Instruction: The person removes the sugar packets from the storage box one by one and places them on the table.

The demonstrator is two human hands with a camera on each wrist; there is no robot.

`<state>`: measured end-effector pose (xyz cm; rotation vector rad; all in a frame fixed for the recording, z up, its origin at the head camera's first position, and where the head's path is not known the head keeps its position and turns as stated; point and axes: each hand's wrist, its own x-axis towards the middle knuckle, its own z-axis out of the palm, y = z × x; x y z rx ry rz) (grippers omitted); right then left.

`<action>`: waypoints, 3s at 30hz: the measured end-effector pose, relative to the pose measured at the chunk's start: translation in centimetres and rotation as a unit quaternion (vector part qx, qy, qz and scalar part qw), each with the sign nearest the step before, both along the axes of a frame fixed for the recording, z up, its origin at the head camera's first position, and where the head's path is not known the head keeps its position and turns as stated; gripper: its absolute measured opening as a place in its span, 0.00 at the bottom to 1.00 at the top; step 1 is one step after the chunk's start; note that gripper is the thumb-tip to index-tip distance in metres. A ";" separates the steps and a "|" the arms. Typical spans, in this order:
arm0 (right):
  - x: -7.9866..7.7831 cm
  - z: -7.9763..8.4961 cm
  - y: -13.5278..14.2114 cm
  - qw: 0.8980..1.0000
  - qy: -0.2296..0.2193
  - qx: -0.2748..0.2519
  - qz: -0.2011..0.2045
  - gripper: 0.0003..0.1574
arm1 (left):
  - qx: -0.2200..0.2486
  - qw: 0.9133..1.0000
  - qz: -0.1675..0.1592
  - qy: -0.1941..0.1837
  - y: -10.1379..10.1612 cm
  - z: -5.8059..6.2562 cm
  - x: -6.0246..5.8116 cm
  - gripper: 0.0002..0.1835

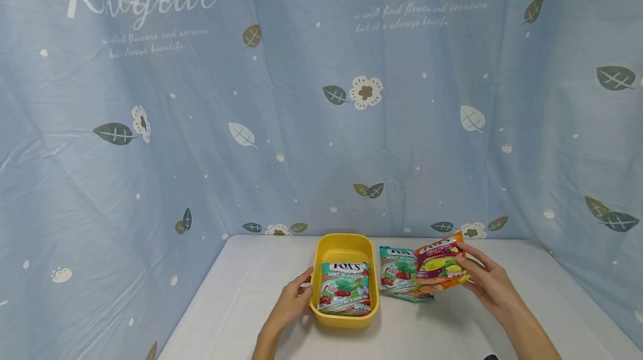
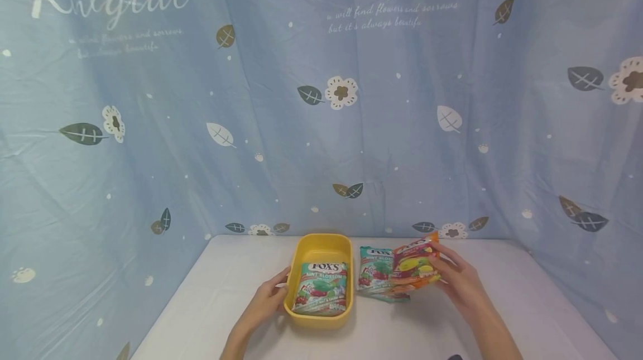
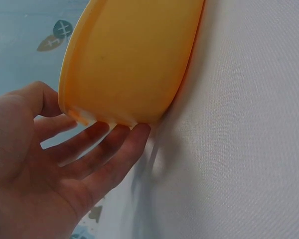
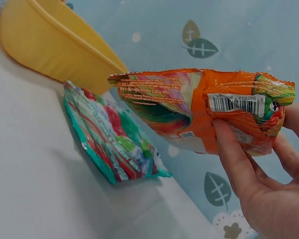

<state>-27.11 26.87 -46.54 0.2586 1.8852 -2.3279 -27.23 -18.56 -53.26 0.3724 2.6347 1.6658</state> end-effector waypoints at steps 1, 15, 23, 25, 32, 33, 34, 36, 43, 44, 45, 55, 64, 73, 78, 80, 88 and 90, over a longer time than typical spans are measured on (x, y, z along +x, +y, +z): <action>0.0 -0.1 0.2 1.000 -0.004 -0.003 -0.002 0.32 | 0.000 1.000 0.001 0.001 0.0 0.0 0.0 0.30; -0.3 -1.0 1.5 0.999 -0.037 0.007 -0.016 0.35 | 0.000 1.000 0.003 -0.010 0.0 -0.2 0.1 0.30; -0.8 -1.4 1.9 0.999 -0.031 0.019 -0.022 0.38 | 0.001 1.000 0.004 -0.015 0.0 0.0 0.1 0.30; -1.0 -1.5 2.0 0.999 -0.030 0.016 -0.021 0.38 | 0.004 1.000 0.003 -0.015 0.0 0.0 0.1 0.30; -1.4 -2.3 2.4 0.999 -0.033 0.018 -0.023 0.35 | 0.023 1.000 0.002 -0.019 0.1 0.1 0.2 0.31; -1.5 -2.5 2.5 0.999 -0.034 0.017 -0.024 0.35 | 0.025 0.999 0.003 -0.019 0.1 0.1 0.2 0.31; -1.5 -2.6 2.6 0.999 -0.036 0.018 -0.023 0.35 | 0.026 0.999 0.003 -0.019 0.1 0.1 0.2 0.31; -1.7 -2.7 2.6 0.999 -0.037 0.019 -0.022 0.35 | 0.028 0.999 0.003 -0.019 0.1 0.1 0.2 0.31; -1.8 -3.3 2.5 0.997 -0.047 0.050 -0.025 0.44 | 0.019 1.000 0.007 -0.012 0.1 0.0 0.1 0.30; -1.8 -3.5 2.5 0.997 -0.048 0.052 -0.025 0.44 | 0.017 1.000 0.007 -0.011 0.1 0.0 0.1 0.30; -1.8 -3.6 2.5 0.997 -0.048 0.052 -0.025 0.44 | 0.015 1.000 0.007 -0.011 0.0 -0.1 0.1 0.30; -1.9 -5.1 3.5 0.990 -0.055 0.128 0.003 0.50 | -0.011 1.000 0.012 -0.008 0.1 0.1 0.1 0.30; -2.1 -6.6 3.6 0.949 -0.017 0.313 0.044 0.59 | -0.004 1.000 0.006 -0.005 0.0 0.0 0.1 0.30; -2.7 -7.2 2.8 0.884 0.038 0.463 0.053 0.57 | 0.005 1.000 0.010 -0.016 0.1 0.0 0.1 0.31; -2.6 -7.4 2.5 0.848 0.064 0.524 0.039 0.59 | 0.012 1.000 0.006 -0.025 0.1 0.1 0.2 0.31; -2.4 -7.5 2.5 0.837 0.083 0.541 0.031 0.58 | 0.013 1.000 0.003 -0.023 0.1 0.2 0.3 0.31; -1.9 -7.7 2.5 0.809 0.122 0.575 0.021 0.49 | 0.011 1.000 0.002 -0.010 0.1 0.2 0.3 0.30; -1.9 -7.7 2.5 0.809 0.113 0.577 0.027 0.49 | 0.009 1.000 0.003 -0.009 0.1 0.3 0.4 0.30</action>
